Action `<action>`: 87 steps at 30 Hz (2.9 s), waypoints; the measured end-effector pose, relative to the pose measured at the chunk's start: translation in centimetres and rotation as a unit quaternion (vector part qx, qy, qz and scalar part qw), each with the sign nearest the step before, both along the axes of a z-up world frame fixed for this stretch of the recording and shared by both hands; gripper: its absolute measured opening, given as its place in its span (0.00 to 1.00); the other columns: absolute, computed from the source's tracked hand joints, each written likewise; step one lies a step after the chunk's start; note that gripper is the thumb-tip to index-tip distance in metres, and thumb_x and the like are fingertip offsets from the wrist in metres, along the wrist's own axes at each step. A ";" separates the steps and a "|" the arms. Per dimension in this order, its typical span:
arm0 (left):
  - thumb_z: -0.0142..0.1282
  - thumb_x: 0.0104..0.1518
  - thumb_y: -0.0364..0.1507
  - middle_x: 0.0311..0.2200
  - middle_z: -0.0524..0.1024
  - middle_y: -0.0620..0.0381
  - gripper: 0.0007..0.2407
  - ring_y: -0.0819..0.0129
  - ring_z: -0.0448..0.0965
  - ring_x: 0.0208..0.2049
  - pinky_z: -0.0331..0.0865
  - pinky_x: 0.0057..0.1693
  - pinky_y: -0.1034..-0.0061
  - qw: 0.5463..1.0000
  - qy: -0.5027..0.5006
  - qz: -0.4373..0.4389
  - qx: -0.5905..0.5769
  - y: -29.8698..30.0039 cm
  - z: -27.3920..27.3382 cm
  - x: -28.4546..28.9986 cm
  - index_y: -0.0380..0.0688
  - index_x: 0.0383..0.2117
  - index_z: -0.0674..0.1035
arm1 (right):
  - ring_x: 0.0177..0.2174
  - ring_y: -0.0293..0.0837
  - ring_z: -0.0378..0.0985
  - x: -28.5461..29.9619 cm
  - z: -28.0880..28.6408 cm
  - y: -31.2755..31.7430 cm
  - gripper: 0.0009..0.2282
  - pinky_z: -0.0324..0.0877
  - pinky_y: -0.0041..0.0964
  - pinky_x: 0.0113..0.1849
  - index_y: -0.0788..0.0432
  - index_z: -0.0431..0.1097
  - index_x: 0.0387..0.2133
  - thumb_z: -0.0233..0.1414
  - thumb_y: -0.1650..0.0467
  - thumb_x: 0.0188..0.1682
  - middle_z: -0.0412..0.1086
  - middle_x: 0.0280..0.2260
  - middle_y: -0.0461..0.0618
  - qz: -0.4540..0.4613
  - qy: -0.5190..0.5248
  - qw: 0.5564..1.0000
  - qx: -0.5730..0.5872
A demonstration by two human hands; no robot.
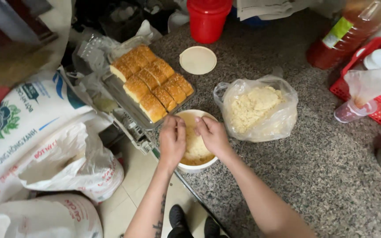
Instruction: Manually shredding a large block of pastry filling into a small bowl using both hands.
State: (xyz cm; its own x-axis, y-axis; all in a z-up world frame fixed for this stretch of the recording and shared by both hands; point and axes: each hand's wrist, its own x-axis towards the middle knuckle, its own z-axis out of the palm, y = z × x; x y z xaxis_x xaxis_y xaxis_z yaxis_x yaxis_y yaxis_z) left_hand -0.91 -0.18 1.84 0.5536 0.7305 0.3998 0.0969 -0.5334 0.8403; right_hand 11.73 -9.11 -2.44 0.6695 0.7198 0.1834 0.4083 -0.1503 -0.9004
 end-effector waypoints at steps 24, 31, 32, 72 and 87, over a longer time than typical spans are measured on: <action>0.44 0.67 0.30 0.26 0.71 0.44 0.09 0.44 0.77 0.32 0.72 0.40 0.57 0.995 0.011 -0.094 -0.035 -1.7 1.7 0.9 0.41 0.31 0.74 | 0.23 0.43 0.67 4.0 3.7 -7.2 0.15 0.73 0.42 0.34 0.63 0.62 0.25 0.43 0.68 0.62 0.56 0.22 0.49 -0.060 0.306 0.938 0.148; 0.53 0.62 0.28 0.21 0.73 0.50 0.08 0.46 0.79 0.27 0.72 0.34 0.59 0.969 -0.042 -0.229 0.084 -12.6 1.7 7.4 0.44 0.23 0.75 | 0.13 0.37 0.48 2.5 5.9 -15.0 0.24 0.59 0.40 0.19 0.56 0.60 0.14 0.45 0.60 0.62 0.46 0.14 0.42 -0.111 0.230 0.966 0.035; 0.46 0.65 0.30 0.39 0.71 0.48 0.06 0.47 0.74 0.43 0.69 0.48 0.59 0.954 0.052 -0.274 0.106 -14.5 1.7 7.8 0.41 0.37 0.75 | 0.33 0.50 0.59 1.8 6.7 -15.5 0.04 0.64 0.48 0.37 0.59 0.58 0.36 0.43 0.70 0.56 0.54 0.34 0.54 -0.169 0.349 0.920 0.049; 0.53 0.57 0.50 0.56 0.71 0.55 0.28 0.52 0.73 0.57 0.70 0.58 0.52 0.893 0.413 0.002 0.181 1.5 -0.1 1.6 0.56 0.63 0.69 | 0.42 0.56 0.79 18.4 -7.2 -4.3 0.06 0.75 0.49 0.45 0.50 0.76 0.38 0.54 0.68 0.49 0.74 0.36 0.53 0.015 -0.209 0.932 -0.296; 0.44 0.62 0.33 0.54 0.70 0.63 0.22 0.62 0.69 0.57 0.67 0.58 0.63 0.868 0.450 -0.017 0.210 -0.9 -1.1 2.8 0.63 0.64 0.66 | 0.43 0.54 0.81 11.3 8.8 -8.7 0.16 0.71 0.53 0.56 0.69 0.66 0.50 0.48 0.81 0.47 0.62 0.26 0.48 -0.058 0.496 0.848 0.176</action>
